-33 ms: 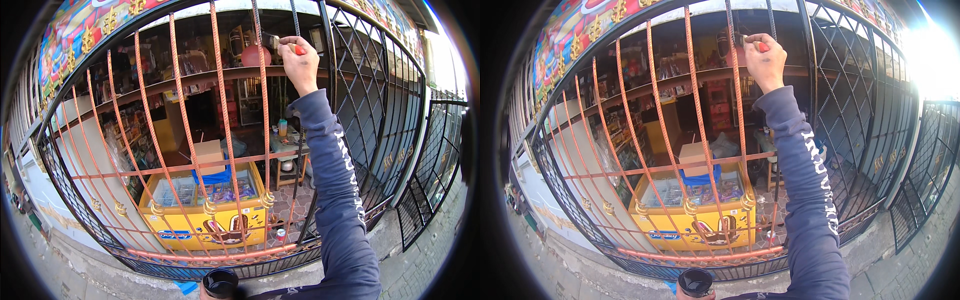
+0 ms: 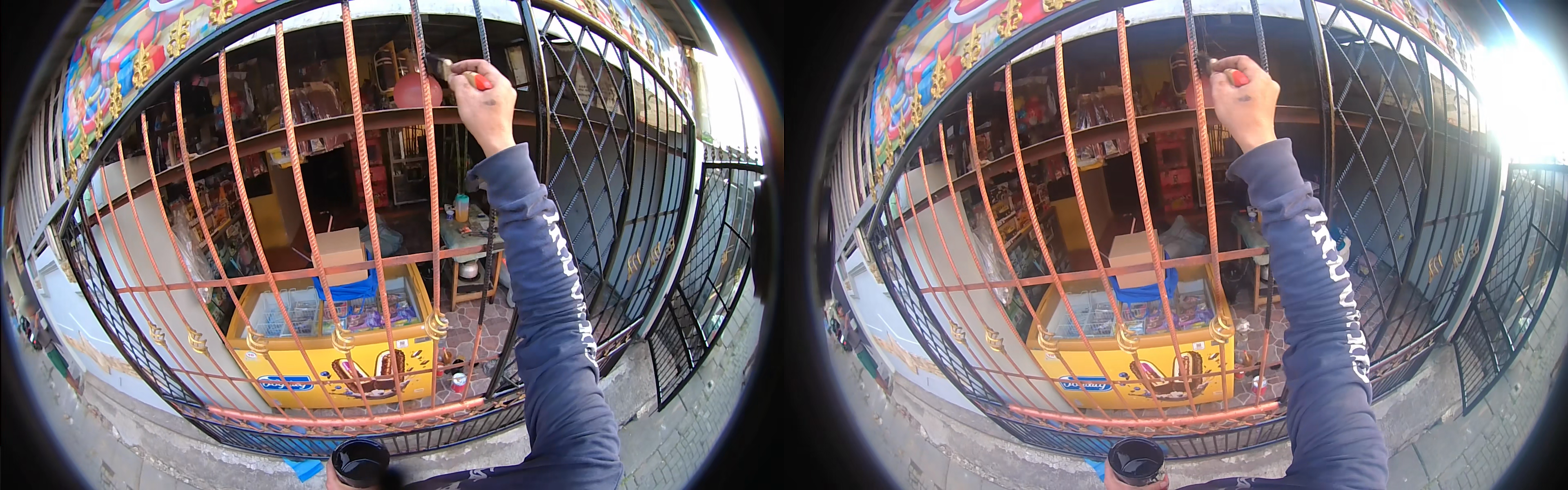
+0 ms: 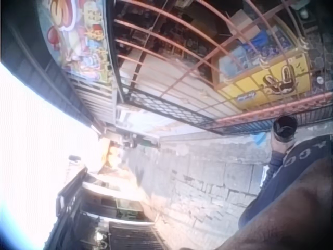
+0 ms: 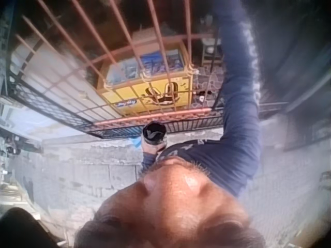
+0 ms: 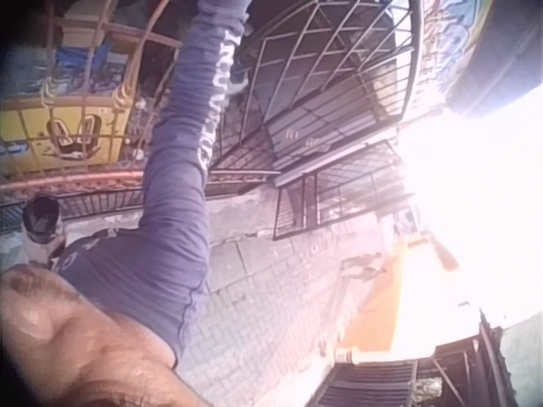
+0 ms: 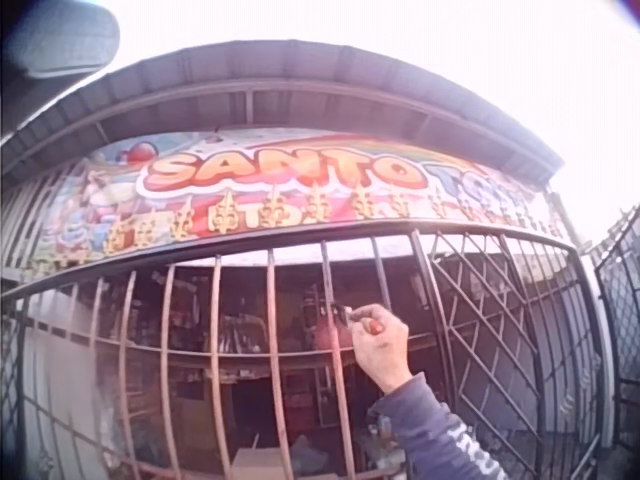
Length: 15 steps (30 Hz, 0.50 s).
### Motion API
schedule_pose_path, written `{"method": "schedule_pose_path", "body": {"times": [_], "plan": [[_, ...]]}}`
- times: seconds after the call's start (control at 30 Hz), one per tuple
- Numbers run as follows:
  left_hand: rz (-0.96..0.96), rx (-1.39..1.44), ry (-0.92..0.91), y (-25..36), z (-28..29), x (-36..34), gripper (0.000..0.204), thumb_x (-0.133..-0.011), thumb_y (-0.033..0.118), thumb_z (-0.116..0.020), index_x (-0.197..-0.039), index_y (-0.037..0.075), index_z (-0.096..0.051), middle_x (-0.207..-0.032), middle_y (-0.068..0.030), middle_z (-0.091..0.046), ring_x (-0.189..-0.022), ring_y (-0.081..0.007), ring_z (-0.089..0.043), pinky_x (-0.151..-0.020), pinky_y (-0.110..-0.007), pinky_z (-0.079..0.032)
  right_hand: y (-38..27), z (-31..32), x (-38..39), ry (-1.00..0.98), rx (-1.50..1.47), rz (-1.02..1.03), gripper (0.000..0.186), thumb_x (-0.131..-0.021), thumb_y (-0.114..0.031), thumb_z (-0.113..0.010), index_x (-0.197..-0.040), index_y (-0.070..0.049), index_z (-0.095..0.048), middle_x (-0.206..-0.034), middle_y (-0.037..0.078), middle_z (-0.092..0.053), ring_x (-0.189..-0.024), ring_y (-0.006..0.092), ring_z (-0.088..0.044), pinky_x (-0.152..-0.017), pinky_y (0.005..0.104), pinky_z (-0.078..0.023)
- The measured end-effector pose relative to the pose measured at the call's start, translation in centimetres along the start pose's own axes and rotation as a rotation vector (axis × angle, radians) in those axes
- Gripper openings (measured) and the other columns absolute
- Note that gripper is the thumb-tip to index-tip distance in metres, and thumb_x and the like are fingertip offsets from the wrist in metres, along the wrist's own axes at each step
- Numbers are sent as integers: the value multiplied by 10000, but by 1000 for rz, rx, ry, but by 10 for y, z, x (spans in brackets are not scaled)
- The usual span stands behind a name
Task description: The person paints a metal gate black using a paintbrush and a paint can. They repeatedly dip the brush into the can and apply paint to vertical bars and horizontal rails of the gate in front of a shop.
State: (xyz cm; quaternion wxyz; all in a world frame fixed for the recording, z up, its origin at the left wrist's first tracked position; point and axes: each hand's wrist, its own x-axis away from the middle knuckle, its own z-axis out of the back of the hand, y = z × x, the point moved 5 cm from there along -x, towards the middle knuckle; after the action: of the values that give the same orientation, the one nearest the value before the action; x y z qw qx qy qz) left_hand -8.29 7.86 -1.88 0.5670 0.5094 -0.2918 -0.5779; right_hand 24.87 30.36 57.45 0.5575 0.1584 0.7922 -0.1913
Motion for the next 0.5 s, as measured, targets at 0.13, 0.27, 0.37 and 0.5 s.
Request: {"method": "schedule_pose_path", "body": {"times": [0.13, 0.27, 0.37, 0.5], "plan": [[10, 13, 20, -1, -1, -4, 1152, -500, 328, -966, -1464, 61, -394, -1372, -119, -590, -1311, -272, -554, -1158, -401, -433, 2, -5, -3, -120, -1, -62, 109, -891, -65, -711, -965, -13, -773, -838, 59, -767, -767, 88, -707, -727, 257, -570], [23, -34, -6, -1, -3, -5, 1149, -498, 330, -963, -1461, 57, -397, -1368, -120, -594, -1305, -274, -560, -1158, -397, -436, 4, -3, -5, -90, 40, -53, 102, -872, -62, -718, -943, 1, -756, -811, 52, -754, -745, 81, -686, -722, 256, -562], [93, -38, -8, -4, -3, -4, 1145, -497, 329, -964, -1456, 51, -404, -1364, -120, -598, -1295, -279, -568, -1154, -398, -442, 10, -4, 0, -118, 13, -75, 108, -859, -98, -692, -910, -44, -770, -792, 102, -757, -741, 154, -714, -749, 309, -575], [26, 15, 10, -5, -4, -5, 1138, -496, 336, -977, -1446, 49, -421, -1357, -121, -603, -1285, -283, -577, -1150, -401, -448, 12, 2, 4, -74, 31, -21, 104, -850, -70, -712, -927, -18, -759, -820, 76, -753, -753, 120, -699, -730, 275, -562]]}}
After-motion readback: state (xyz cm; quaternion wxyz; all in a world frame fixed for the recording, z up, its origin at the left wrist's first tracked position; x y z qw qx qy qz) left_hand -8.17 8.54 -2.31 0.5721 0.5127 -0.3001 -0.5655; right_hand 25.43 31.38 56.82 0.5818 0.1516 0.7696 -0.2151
